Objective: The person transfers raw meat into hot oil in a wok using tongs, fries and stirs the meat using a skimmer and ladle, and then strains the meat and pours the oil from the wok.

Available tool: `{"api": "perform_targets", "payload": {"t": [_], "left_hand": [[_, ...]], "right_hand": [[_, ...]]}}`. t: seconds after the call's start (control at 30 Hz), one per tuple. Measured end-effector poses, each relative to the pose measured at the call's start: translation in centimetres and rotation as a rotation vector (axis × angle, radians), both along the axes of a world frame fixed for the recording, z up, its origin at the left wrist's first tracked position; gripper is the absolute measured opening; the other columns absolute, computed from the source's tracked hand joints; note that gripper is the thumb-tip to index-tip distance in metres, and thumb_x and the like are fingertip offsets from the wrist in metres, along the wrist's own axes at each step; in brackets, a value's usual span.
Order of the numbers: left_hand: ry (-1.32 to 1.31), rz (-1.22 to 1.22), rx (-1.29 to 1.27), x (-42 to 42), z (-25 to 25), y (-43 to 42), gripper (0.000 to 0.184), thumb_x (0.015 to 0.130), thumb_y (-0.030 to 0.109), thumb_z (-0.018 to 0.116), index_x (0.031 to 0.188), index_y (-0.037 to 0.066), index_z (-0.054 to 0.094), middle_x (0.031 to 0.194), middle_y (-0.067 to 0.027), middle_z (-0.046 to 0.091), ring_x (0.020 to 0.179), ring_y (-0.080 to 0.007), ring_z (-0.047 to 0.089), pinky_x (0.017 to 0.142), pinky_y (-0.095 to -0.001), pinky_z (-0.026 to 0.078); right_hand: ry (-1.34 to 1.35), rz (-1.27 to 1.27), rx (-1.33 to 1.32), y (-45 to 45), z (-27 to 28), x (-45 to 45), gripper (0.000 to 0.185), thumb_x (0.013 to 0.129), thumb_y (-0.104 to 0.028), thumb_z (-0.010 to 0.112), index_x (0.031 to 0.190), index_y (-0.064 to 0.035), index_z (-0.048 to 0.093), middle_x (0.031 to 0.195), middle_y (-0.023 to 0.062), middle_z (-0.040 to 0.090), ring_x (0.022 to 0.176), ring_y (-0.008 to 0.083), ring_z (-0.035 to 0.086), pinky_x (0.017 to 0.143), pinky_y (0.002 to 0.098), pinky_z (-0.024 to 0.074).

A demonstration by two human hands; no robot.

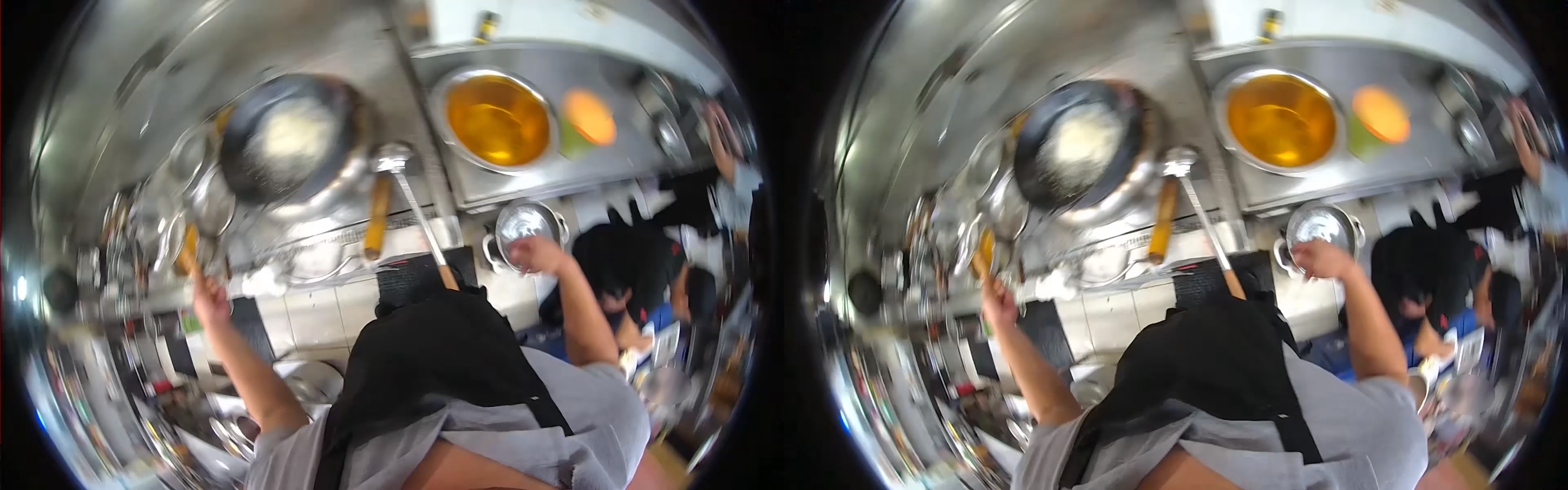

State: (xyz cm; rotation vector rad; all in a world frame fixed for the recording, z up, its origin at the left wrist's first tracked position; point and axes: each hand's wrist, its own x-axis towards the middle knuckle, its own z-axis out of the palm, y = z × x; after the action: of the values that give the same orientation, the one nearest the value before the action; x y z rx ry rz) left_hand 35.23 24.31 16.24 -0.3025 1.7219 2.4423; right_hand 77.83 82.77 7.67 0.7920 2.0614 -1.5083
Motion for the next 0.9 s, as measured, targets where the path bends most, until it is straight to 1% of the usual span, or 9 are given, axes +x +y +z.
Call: {"api": "perform_targets", "payload": {"t": [0.07,0.23,0.37,0.43,0.57,0.63,0.77,0.83,0.9], "left_hand": [[-0.040,0.085,-0.049,2.4,0.5,2.5,0.026,0.100,0.036,0.052,0.089,0.013,0.052,0.066,0.0025,0.048,0.049,-0.0055,0.039,0.042,-0.0209,0.030],[0.022,-0.002,-0.069,6.7,0.5,7.2,0.048,0.102,0.052,0.035,0.094,0.008,0.051,0.067,-0.0034,0.052,0.052,-0.0116,0.048,0.043,-0.0243,0.037],[0.154,-0.109,-0.194,8.4,-2.5,10.1,0.060,0.101,0.057,0.033,0.091,0.003,0.057,0.073,-0.0095,0.063,0.052,-0.0169,0.059,0.049,-0.0330,0.049],[0.063,0.084,-0.115,9.3,-4.6,11.7,0.064,0.100,0.058,0.032,0.089,0.002,0.059,0.074,-0.0115,0.066,0.054,-0.0198,0.063,0.050,-0.0329,0.052],[-0.210,-0.478,-0.187,12.0,-8.7,3.5,0.066,0.097,0.062,0.037,0.093,0.000,0.061,0.088,-0.0144,0.069,0.071,-0.0238,0.069,0.061,-0.0339,0.055],[-0.295,-0.548,-0.183,14.4,-9.2,-2.1,0.061,0.098,0.059,0.040,0.098,0.001,0.060,0.093,-0.0138,0.069,0.076,-0.0228,0.069,0.064,-0.0339,0.055],[-0.370,-0.472,-0.250,17.5,-11.4,-10.9,0.049,0.100,0.049,0.042,0.112,0.003,0.055,0.097,-0.0128,0.068,0.080,-0.0223,0.068,0.066,-0.0332,0.055],[-0.382,-0.421,-0.245,17.7,-11.4,-13.3,0.046,0.101,0.047,0.043,0.112,0.004,0.054,0.097,-0.0123,0.068,0.079,-0.0213,0.068,0.066,-0.0336,0.054],[-0.406,-0.378,-0.247,17.7,-10.9,-14.3,0.043,0.101,0.045,0.044,0.112,0.004,0.054,0.098,-0.0118,0.067,0.079,-0.0204,0.067,0.067,-0.0339,0.053]], "right_hand": [[0.198,0.257,-0.175,-6.2,1.4,-6.5,0.038,0.096,-0.023,0.055,0.130,-0.0075,0.058,0.098,0.0084,0.071,0.067,0.0140,0.068,0.059,0.0274,0.0553],[0.506,0.203,-0.674,-24.7,5.1,-23.3,0.051,0.101,-0.031,0.052,0.145,-0.0086,0.040,0.114,0.0095,0.064,0.090,0.0167,0.067,0.070,0.0290,0.0544],[0.318,0.150,-0.894,-34.8,7.8,-32.8,0.040,0.097,-0.037,0.059,0.123,-0.0080,0.052,0.102,0.0045,0.063,0.084,0.0127,0.060,0.065,0.0317,0.0504],[0.399,0.032,-0.718,-36.9,9.1,-33.0,0.021,0.097,-0.027,0.058,0.106,-0.0090,0.056,0.084,0.0019,0.060,0.069,0.0129,0.057,0.060,0.0312,0.0482],[0.467,-0.365,-0.457,-31.1,5.9,-33.9,0.011,0.097,-0.018,0.055,0.105,-0.0133,0.048,0.070,0.0020,0.051,0.052,0.0155,0.049,0.044,0.0309,0.0409],[0.529,-0.236,-0.069,-23.1,1.6,-36.5,0.045,0.096,-0.012,0.050,0.137,-0.0179,0.031,0.077,0.0060,0.057,0.054,0.0152,0.052,0.040,0.0310,0.0421],[0.301,-0.207,0.725,-18.6,2.8,-40.1,0.070,0.090,-0.002,0.046,0.150,-0.0192,0.013,0.082,0.0165,0.060,0.053,0.0256,0.056,0.042,0.0398,0.0467],[0.320,-0.208,0.754,-19.7,1.8,-41.4,0.074,0.088,0.001,0.043,0.151,-0.0223,0.011,0.078,0.0146,0.058,0.049,0.0246,0.054,0.040,0.0393,0.0444],[0.203,-0.334,0.342,-23.9,3.1,-41.6,0.070,0.089,0.002,0.045,0.147,-0.0244,0.016,0.073,0.0127,0.055,0.046,0.0214,0.050,0.038,0.0372,0.0415]]}}
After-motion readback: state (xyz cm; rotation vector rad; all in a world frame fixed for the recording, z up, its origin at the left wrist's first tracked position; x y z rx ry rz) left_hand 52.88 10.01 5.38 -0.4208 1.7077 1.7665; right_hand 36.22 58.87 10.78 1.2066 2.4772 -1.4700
